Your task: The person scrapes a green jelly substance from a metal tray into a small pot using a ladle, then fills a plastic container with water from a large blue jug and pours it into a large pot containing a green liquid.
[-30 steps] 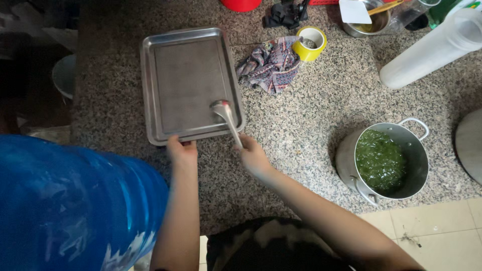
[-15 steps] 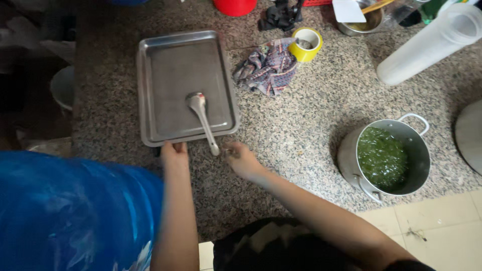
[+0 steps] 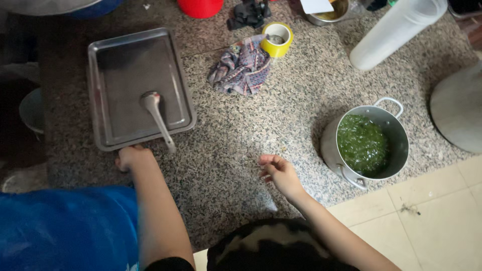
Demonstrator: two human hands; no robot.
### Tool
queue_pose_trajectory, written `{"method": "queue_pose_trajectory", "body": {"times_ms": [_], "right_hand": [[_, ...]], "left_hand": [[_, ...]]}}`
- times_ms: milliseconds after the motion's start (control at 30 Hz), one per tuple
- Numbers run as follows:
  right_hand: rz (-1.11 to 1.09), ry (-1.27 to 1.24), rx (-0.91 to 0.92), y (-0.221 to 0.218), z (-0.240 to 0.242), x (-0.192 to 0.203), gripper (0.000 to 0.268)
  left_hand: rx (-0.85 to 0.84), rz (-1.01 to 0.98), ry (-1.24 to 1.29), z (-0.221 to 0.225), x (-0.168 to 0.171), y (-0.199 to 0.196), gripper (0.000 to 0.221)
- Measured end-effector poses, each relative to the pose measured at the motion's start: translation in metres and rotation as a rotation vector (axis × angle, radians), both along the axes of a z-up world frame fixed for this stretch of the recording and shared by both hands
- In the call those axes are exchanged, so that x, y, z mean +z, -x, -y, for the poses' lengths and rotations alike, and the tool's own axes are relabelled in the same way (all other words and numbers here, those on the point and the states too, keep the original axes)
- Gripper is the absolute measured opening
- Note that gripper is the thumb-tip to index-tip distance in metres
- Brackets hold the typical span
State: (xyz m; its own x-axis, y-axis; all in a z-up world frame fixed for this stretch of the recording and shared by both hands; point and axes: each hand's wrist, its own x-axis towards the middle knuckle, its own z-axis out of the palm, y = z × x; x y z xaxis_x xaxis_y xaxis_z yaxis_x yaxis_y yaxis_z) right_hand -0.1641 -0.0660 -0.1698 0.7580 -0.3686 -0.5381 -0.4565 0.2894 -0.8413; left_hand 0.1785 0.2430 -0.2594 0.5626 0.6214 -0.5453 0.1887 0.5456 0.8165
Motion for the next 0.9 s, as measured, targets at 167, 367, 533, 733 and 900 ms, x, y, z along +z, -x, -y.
{"method": "queue_pose_trajectory", "body": {"times_ms": [167,367,533,733,900], "right_hand": [[0.077,0.014,-0.06,0.001,0.004,-0.001,0.029],[0.171,0.077,-0.156,0.008,0.024,-0.014,0.024],[0.15,0.226,-0.218,0.03,0.042,-0.007,0.022],[0.089,0.283,-0.31,0.051,0.059,0.0,0.021],[0.023,0.208,-0.302,0.034,0.068,-0.007,0.022]], "left_hand": [[-0.108,0.378,-0.577,0.102,0.037,0.06,0.052],[-0.99,0.66,-1.126,0.24,0.07,0.083,0.063],[-1.509,0.687,-1.59,0.308,0.081,0.035,0.078],[-1.675,0.545,-1.724,0.358,0.055,-0.009,0.072],[-1.487,0.586,-1.699,0.349,0.027,-0.009,0.043]]}}
